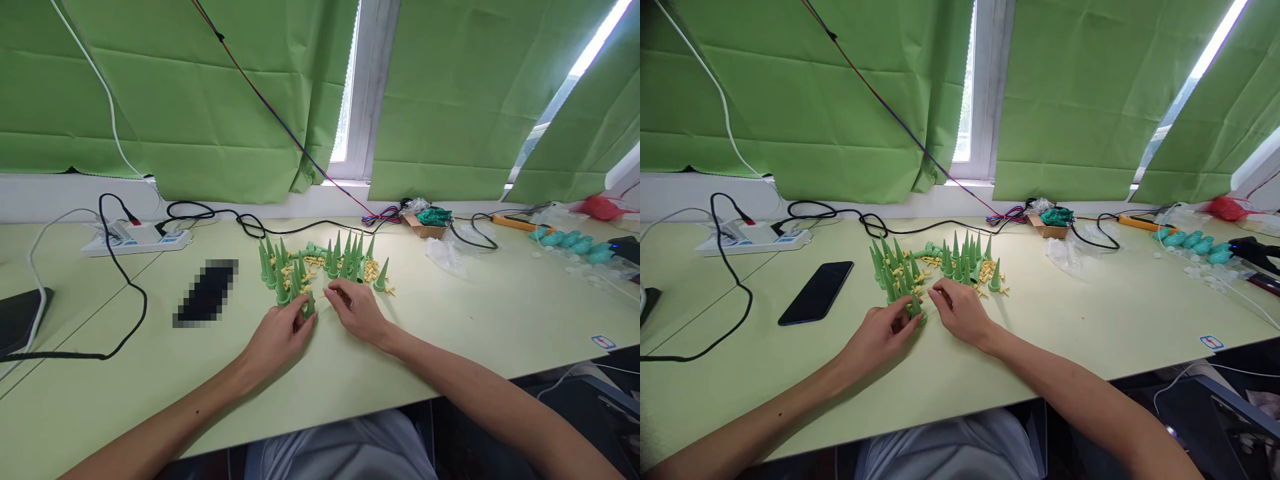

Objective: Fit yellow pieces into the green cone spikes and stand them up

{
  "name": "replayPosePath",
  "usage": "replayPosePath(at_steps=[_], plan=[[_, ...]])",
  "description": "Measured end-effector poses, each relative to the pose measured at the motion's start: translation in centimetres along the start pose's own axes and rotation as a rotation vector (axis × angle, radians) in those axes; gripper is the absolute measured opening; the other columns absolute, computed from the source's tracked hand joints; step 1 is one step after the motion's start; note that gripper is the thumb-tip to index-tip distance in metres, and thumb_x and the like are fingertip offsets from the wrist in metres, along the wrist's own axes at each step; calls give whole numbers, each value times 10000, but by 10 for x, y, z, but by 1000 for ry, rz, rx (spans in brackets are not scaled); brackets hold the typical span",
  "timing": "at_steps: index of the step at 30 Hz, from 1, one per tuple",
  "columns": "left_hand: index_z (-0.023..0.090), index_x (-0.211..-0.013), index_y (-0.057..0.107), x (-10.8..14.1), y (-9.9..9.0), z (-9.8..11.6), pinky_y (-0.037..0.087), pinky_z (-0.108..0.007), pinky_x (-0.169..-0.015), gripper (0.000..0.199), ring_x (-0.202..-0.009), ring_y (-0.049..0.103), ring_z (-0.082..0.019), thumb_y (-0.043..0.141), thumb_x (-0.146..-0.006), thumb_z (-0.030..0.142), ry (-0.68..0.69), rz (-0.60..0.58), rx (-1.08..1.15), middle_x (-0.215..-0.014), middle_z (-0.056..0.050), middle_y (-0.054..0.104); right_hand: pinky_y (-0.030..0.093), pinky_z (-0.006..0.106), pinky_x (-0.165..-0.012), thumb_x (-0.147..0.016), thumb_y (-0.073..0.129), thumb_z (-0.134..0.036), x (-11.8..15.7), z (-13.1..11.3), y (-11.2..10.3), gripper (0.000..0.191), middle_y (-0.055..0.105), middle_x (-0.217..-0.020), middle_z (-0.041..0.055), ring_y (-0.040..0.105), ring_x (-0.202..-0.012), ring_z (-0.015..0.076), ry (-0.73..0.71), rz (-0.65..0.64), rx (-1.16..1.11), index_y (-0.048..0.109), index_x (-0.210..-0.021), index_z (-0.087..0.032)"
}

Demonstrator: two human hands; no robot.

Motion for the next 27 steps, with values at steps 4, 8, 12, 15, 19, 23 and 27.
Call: replayPosePath(at_steps=[4, 8, 12, 15, 19, 23, 27], plan=[[205, -779, 517, -1, 4, 0, 317, -254, -531, 183, -512, 507, -142, 507, -936, 298, -16, -47, -21, -559, 53, 563, 315, 240, -555, -976, 489, -244, 0, -1, -1, 179, 494, -634, -35, 395, -533, 103, -5, 5, -10, 548, -817, -188], [196, -809, 565, 0, 2, 6, 363, -248, -540, 153, -529, 538, -137, 523, -928, 283, 34, -26, 16, -605, 41, 619, 314, 239, -553, -974, 493, -240, -1, -1, 0, 178, 488, -632, -38, 392, -531, 102, -7, 7, -8, 544, -811, -190], [191, -1005, 637, 2, -6, 13, 402, -236, -543, 157, -516, 543, -125, 527, -939, 282, 111, 61, 58, -603, 50, 616, 315, 239, -555, -975, 492, -245, -1, -1, 0, 185, 490, -631, -38, 395, -531, 103, -5, 4, -4, 539, -804, -191], [187, -1037, 652, 4, -14, 16, 406, -231, -524, 181, -495, 530, -115, 539, -945, 294, 155, 143, 63, -606, 46, 621, 317, 240, -557, -978, 485, -245, -1, -1, 0, 192, 497, -636, -35, 400, -533, 103, -5, -6, -5, 536, -801, -191], [186, -1039, 665, 8, -23, 19, 408, -216, -502, 165, -479, 524, -98, 571, -933, 271, 198, 233, 81, -629, 41, 643, 321, 239, -558, -980, 477, -244, -1, -3, 0, 200, 495, -634, -33, 399, -534, 104, -13, -15, -19, 531, -795, -191], [176, -1047, 670, 10, -29, 21, 395, -202, -474, 162, -467, 527, -87, 595, -920, 244, 223, 294, 81, -620, 42, 641, 330, 242, -561, -980, 472, -250, 0, -5, 2, 207, 498, -635, -30, 402, -538, 106, -27, -31, -28, 534, -792, -191], [167, -1048, 673, 10, -31, 23, 389, -196, -458, 164, -459, 528, -80, 605, -915, 236, 236, 313, 74, -627, 38, 649, 335, 241, -561, -981, 473, -252, 0, -6, 4, 201, 501, -643, -28, 414, -548, 107, -31, -49, -37, 541, -803, -189]])
Point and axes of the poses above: each hand's wrist, its own x-axis away from the middle knuckle, its own y-axis out of the palm, z = x × y, the point moved 10 cm from there along -x, towards the middle knuckle
